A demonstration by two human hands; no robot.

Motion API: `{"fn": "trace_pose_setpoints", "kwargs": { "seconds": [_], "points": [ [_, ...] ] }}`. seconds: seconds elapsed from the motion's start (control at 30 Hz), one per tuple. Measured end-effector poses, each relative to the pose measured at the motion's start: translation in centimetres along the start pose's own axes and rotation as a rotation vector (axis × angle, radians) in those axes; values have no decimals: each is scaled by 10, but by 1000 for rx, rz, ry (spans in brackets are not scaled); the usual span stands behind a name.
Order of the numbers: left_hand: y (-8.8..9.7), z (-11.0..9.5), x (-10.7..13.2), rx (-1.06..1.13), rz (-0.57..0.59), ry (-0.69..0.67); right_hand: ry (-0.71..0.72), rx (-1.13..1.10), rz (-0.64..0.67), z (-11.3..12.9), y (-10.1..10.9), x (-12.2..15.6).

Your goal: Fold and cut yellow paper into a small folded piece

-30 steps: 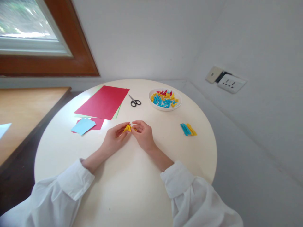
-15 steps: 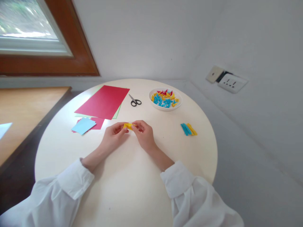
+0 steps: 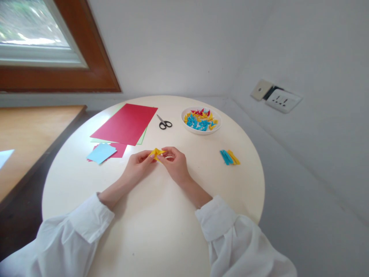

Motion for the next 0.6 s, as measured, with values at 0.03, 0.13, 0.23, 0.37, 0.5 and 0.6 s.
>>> {"fn": "trace_pose_setpoints", "kwargs": {
  "seconds": [0.03,0.13,0.23,0.37,0.5,0.6],
  "points": [
    [0,0,0,-4,-3,4,0,-5,2,0,0,0],
    [1,-1,0,-15,-3,17,-4,-23,11,-1,-1,0],
    [1,2,-1,13,0,35,-25,-64,27,-3,-3,0],
    [2,8,-1,82,-4,75,-53,-130,32,-6,-4,0],
    [-1,10,0,207,23,128,-44,-157,17,-5,-3,0],
    [-5,9,1,308,59,157,-47,-179,11,-7,-2,-1]
  ]
}}
Point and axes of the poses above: each hand's wrist, its own x-axis away from the middle knuckle, its own y-axis out of the back of the hand, z = x × y, the point moved 9 cm from there along -x, towards the middle knuckle, and after that the axes turned 10 degrees about -x, right-handed, at the moved point
